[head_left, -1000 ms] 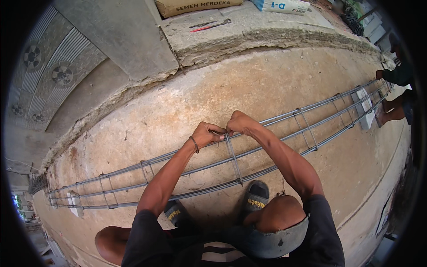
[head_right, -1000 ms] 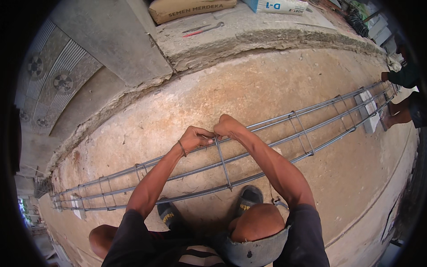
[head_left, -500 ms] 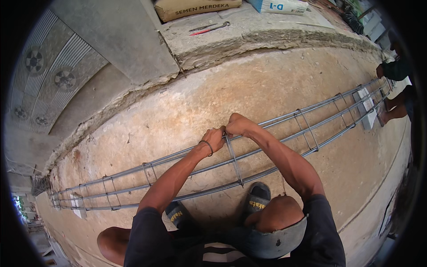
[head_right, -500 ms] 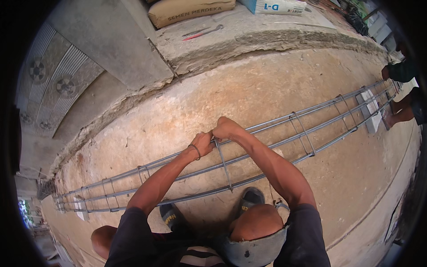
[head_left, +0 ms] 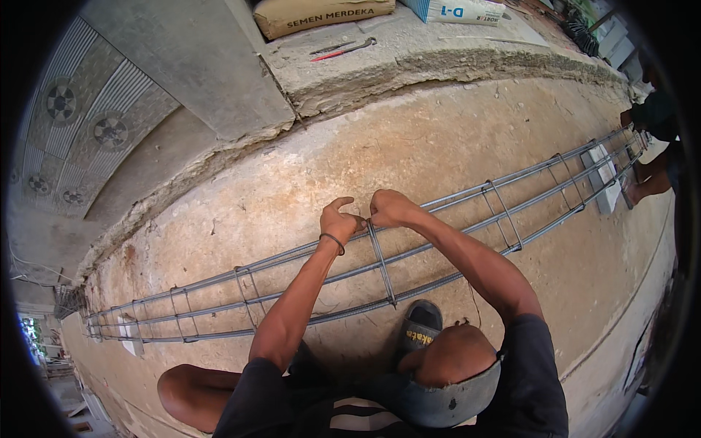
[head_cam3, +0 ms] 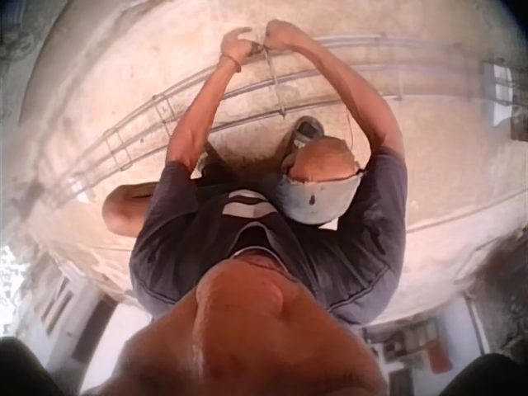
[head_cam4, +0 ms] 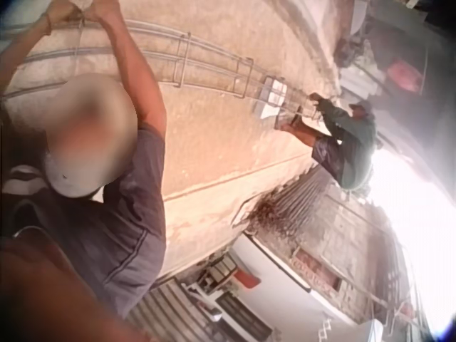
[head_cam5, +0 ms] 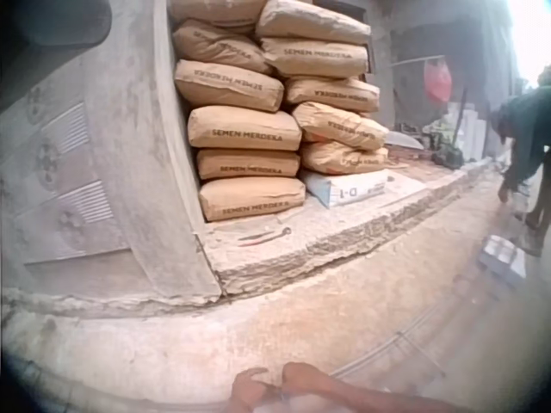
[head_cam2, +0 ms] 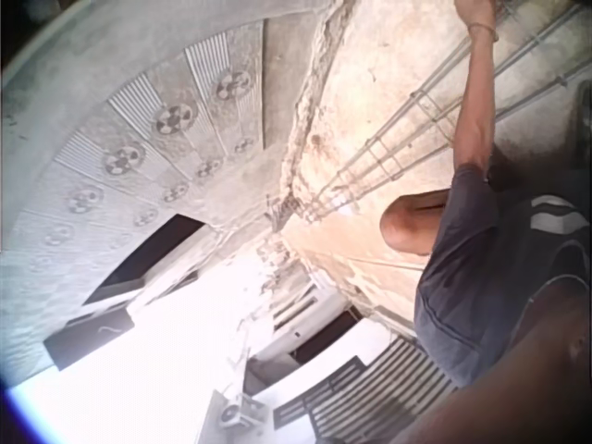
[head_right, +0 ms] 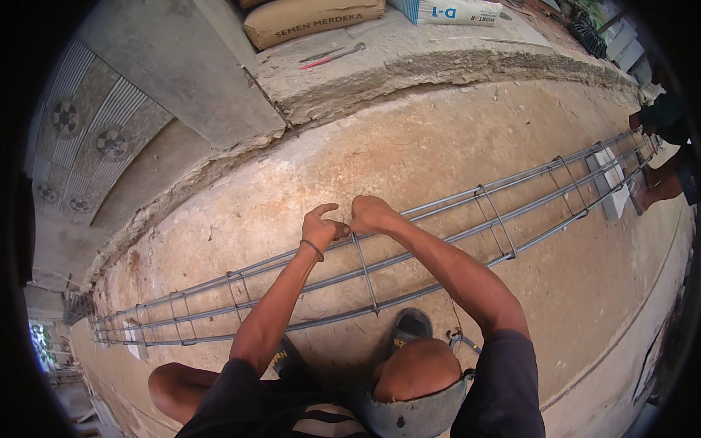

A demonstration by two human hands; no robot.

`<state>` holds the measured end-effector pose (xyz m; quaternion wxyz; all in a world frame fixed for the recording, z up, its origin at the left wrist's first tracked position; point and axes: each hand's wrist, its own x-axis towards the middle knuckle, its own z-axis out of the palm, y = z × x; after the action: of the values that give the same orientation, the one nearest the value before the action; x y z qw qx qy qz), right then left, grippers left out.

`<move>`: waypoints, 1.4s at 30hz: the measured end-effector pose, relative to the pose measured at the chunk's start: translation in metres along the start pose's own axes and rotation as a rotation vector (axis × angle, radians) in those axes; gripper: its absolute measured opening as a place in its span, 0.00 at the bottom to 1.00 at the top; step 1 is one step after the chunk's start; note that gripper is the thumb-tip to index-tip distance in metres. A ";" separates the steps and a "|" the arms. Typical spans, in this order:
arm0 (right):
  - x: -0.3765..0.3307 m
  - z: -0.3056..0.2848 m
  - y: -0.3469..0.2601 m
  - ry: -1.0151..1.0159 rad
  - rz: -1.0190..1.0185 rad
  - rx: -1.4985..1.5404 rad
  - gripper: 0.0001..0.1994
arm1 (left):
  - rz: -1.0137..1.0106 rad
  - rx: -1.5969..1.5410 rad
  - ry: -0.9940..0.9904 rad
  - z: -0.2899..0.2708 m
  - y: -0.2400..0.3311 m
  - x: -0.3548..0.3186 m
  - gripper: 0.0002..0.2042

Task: The person constructs a rebar cage by wrapping wire around the steel joints by hand and twisting it tight using pliers.

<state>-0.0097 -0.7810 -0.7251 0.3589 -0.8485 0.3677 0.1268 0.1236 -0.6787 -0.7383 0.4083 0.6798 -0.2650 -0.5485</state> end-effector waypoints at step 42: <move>0.060 -0.043 -0.024 -0.180 -0.689 -0.385 0.03 | 0.369 0.161 0.419 0.031 -0.033 -0.024 0.37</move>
<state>0.0471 -0.8317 -0.7104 0.2458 -0.9593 -0.0014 0.1393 0.0842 -0.6499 -0.7559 0.4919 0.7488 -0.3367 -0.2896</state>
